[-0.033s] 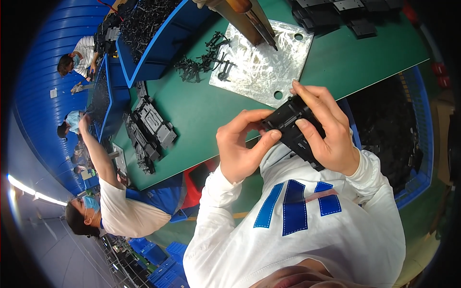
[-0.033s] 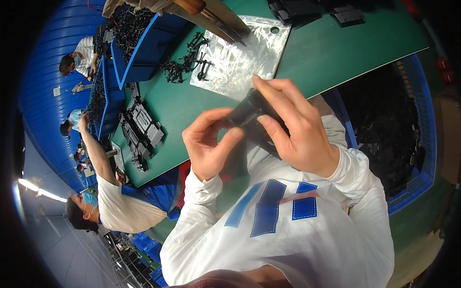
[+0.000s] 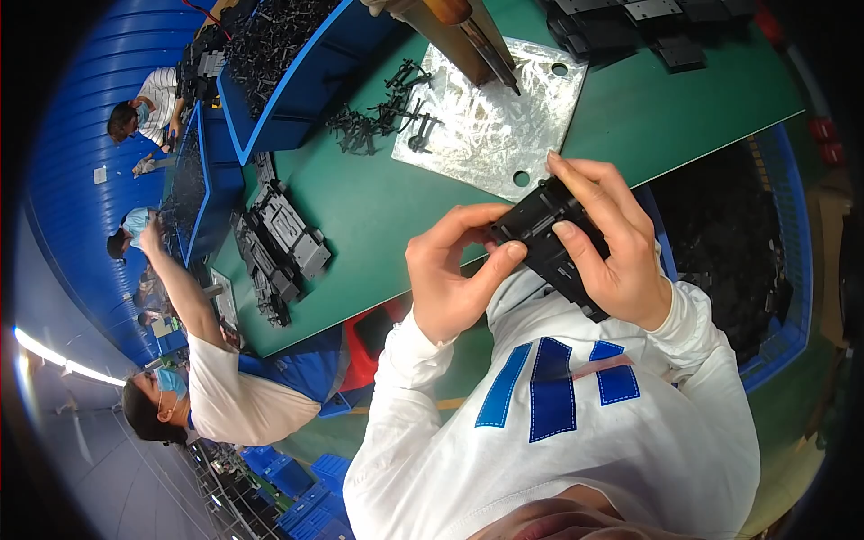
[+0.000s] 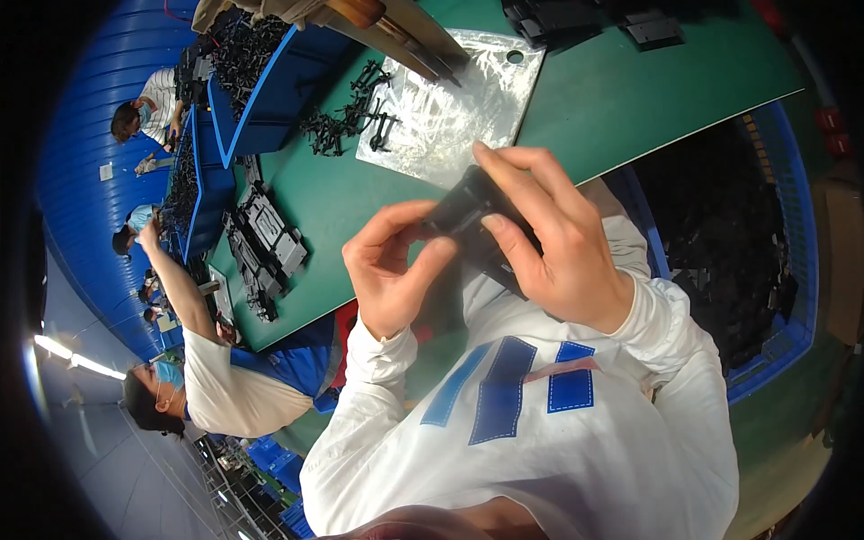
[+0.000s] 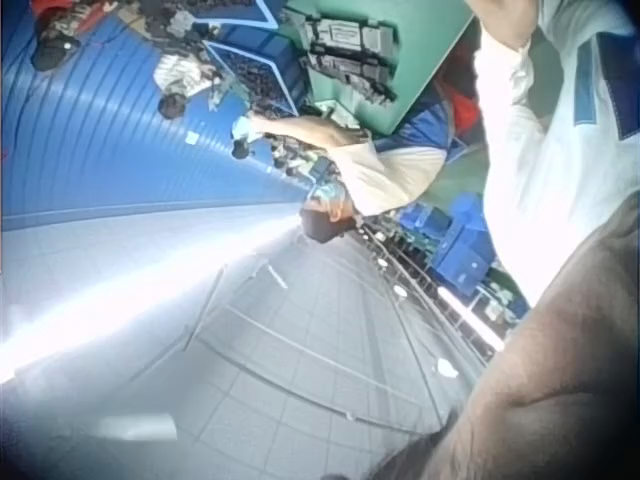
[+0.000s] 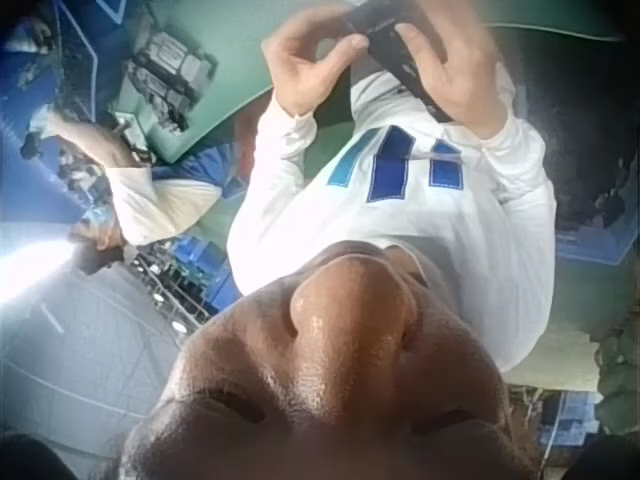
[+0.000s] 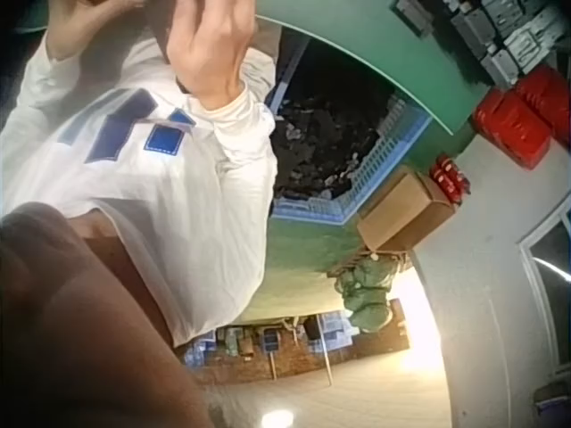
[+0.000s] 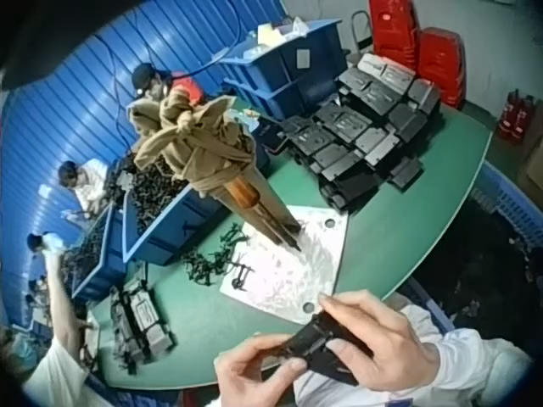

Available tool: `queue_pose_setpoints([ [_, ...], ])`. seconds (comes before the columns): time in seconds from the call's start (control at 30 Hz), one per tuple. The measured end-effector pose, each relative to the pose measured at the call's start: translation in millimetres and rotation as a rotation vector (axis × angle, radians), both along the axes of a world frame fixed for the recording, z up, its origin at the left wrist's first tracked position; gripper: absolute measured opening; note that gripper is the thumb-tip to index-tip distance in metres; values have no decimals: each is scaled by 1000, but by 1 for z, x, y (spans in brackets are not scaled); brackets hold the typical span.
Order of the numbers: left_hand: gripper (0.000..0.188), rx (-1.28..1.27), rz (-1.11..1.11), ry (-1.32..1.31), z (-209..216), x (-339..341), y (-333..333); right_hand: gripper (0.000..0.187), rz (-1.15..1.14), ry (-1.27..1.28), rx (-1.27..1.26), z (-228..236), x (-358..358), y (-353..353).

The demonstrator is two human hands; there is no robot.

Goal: Assembling components of a toy truck chassis and attaching wheels using an automated screwdriver at a factory workstation.

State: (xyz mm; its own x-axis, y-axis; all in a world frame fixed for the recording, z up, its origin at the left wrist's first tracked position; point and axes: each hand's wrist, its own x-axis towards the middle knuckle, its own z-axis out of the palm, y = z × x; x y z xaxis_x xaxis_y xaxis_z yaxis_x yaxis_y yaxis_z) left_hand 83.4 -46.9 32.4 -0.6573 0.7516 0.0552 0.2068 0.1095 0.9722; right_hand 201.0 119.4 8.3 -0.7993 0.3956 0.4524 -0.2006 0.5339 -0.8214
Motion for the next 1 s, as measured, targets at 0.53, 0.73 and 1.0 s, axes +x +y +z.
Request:
queue_pose_setpoints([
  [0.53,32,-65,125,60,1,7,7,64,-13,49,300,-24,3,-17],
  [0.73,34,-78,64,7,1,0,10,65,52,59,166,-21,0,-11],
  [1.0,49,-110,-233,-90,0,-34,22,58,121,-68,-272,-15,-4,4],
])
